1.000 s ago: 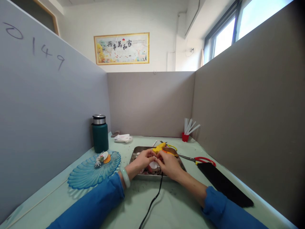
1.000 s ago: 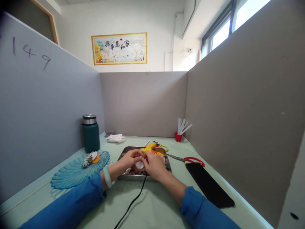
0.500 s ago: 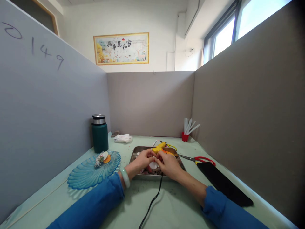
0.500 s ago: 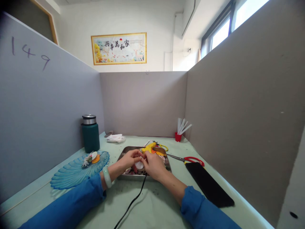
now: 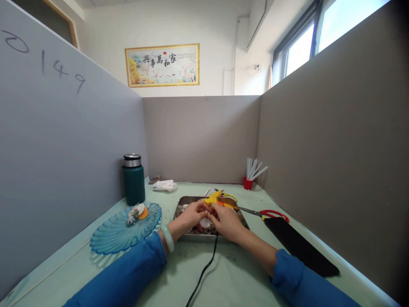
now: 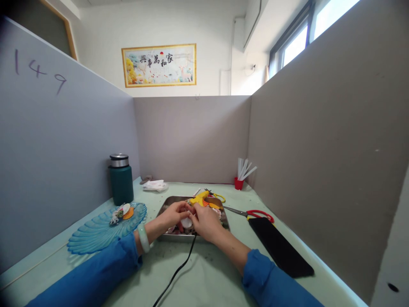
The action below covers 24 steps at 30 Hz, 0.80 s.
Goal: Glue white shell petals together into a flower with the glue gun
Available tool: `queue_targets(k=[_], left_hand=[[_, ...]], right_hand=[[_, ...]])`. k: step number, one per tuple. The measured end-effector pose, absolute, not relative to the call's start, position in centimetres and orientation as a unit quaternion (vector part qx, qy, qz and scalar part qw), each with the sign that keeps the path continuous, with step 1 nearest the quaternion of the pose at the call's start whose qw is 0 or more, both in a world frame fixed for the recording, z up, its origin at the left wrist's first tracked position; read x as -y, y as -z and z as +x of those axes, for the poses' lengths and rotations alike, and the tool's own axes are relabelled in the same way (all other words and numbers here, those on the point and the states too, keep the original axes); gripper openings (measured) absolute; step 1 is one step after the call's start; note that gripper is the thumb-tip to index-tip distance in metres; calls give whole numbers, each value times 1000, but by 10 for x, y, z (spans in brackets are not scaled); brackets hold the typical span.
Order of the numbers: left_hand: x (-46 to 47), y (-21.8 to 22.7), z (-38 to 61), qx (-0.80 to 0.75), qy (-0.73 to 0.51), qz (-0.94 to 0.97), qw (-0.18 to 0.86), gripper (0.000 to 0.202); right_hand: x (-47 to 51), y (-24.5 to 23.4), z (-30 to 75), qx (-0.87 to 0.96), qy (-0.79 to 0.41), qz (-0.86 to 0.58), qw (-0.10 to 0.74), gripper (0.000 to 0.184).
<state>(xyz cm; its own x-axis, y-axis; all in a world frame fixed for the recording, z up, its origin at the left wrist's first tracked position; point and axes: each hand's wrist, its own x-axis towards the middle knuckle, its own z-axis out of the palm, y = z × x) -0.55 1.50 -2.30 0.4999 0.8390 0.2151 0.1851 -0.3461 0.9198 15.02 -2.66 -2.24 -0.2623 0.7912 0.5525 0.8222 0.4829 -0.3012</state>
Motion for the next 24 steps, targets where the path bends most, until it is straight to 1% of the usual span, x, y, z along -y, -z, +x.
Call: queue_targets(k=[10,24], left_hand=[[-13,22,-6,-362,-349,754,423,16],[-5,16,-5,-395,-329,750,416,12]], right_hand=[[27,23,150,793,26,-520,317,21],[28,21,150,795,34,-528,297,20]])
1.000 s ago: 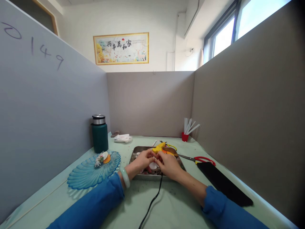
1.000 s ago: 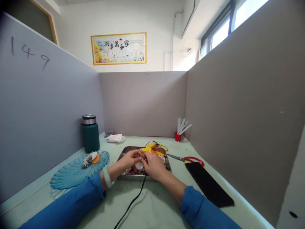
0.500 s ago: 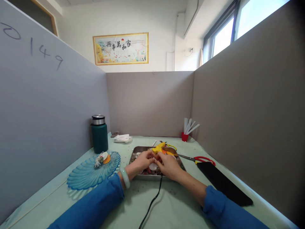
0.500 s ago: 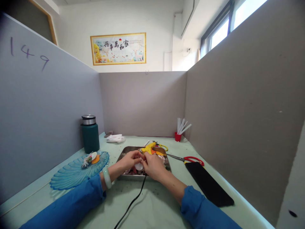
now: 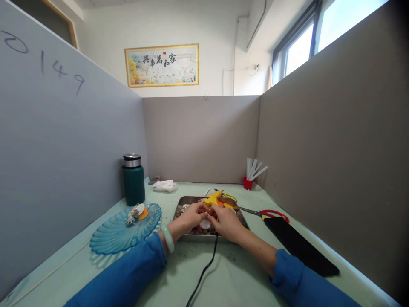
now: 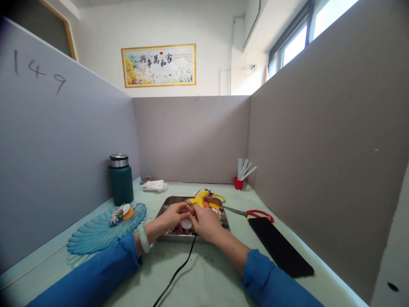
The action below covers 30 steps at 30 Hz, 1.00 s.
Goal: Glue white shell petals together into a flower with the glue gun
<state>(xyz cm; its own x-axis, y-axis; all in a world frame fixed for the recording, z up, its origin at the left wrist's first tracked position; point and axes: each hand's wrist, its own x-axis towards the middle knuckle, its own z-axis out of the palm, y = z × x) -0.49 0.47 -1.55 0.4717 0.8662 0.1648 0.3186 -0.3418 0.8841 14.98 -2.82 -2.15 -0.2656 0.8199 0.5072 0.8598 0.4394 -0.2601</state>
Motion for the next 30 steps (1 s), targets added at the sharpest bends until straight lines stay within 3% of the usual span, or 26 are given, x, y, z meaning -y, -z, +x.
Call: queue_targets(k=[14,30], left_hand=[[-4,14,-4,-397,-332,756,401,13],[-10,16,-2,-353,-407,704,462,22]], right_hand=[[28,21,150,795,30,-531,292,18],[34,12,147,773,19,-535,341,22]])
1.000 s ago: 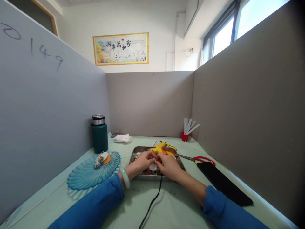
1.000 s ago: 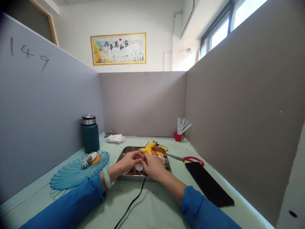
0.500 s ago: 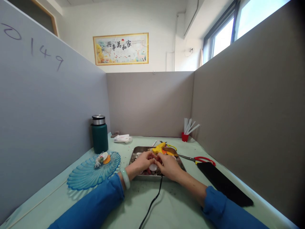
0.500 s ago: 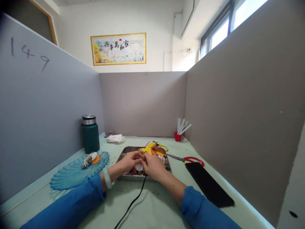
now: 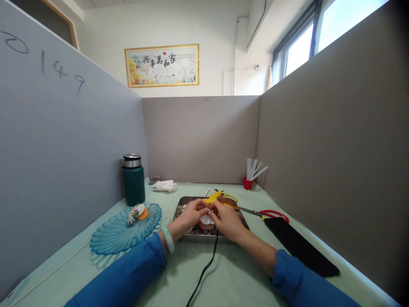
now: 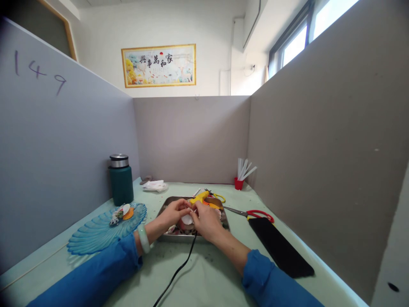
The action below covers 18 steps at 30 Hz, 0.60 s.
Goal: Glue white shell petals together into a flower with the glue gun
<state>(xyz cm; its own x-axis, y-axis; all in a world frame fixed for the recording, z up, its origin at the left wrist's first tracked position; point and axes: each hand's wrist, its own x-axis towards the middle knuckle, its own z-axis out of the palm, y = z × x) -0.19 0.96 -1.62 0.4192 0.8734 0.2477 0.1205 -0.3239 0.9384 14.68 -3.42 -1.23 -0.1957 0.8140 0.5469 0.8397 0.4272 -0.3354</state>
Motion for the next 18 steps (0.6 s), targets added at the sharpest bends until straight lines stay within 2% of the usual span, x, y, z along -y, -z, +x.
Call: queue_targets(k=[18], left_hand=[[-12,19,-2,-348,-402,716,452,23]], right_hand=[[35,12,147,772,22,-533,346,21]])
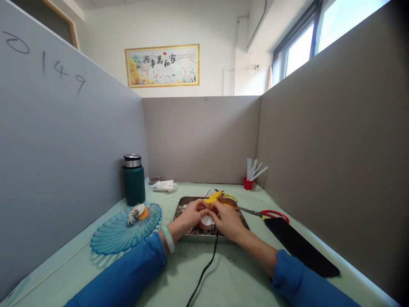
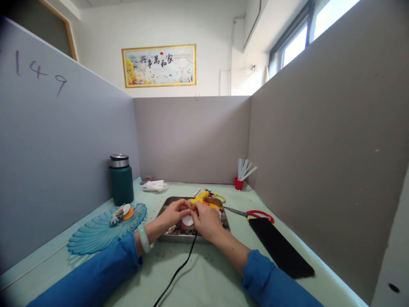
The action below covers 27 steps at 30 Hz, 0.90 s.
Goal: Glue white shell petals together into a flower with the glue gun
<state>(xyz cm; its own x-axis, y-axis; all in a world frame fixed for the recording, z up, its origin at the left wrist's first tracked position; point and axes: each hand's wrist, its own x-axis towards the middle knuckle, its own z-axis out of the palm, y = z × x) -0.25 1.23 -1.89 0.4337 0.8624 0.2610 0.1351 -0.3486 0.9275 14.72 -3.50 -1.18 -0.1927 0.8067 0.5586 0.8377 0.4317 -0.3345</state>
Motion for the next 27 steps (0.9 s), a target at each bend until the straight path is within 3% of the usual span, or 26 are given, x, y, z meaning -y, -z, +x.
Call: queue_targets(k=[27], left_hand=[[-9,17,-3,-326,-399,718,468,29]], right_hand=[[33,13,148,769,32,-532,352,20]])
